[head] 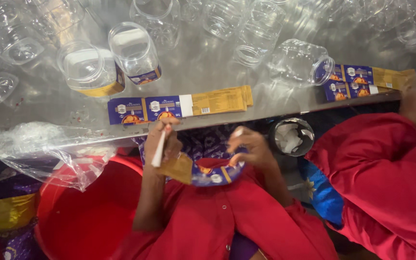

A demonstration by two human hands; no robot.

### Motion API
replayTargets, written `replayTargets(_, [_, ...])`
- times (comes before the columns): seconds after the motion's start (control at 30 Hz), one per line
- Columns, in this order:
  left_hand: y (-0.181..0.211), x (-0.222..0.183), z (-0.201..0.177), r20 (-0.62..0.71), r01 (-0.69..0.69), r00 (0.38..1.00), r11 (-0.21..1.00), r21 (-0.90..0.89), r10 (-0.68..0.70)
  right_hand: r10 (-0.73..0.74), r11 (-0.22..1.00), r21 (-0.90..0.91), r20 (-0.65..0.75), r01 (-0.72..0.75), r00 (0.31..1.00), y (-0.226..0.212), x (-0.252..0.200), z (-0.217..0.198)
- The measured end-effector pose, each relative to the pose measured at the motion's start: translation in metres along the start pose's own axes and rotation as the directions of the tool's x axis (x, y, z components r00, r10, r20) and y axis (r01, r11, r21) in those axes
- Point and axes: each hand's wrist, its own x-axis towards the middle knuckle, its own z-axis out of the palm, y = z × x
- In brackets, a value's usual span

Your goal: The person labels plastic jars by hand, peeling paper backing from labels and pressing them onto the jars.

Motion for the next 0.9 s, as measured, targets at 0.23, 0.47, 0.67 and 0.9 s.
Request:
replayTargets(0.23, [0.026, 0.009, -0.012, -0.173, -0.019, 0.985, 0.999, -0.040, 0.011, 0.116, 0.950, -0.306, 0.536, 0.065, 0.836, -0.001, -0.015, 0.050])
replayTargets(0.47, [0.045, -0.023, -0.051, -0.131, -0.042, 0.990, 0.999, 0.014, 0.044, 0.267, 0.918, -0.378, 0.355, -0.124, 0.896, 0.019, -0.043, 0.014])
replayTargets(0.67, [0.007, -0.033, -0.030, 0.052, 0.177, 0.976, 0.911, 0.372, -0.211, 0.095, 0.991, 0.095, -0.055, -0.089, 0.994, -0.022, -0.030, -0.016])
replayTargets(0.9, [-0.057, -0.009, 0.020, 0.416, -0.049, 0.880, 0.827, 0.560, -0.230, -0.059, 0.978, -0.208, -0.190, 0.018, 0.980, -0.051, 0.004, 0.018])
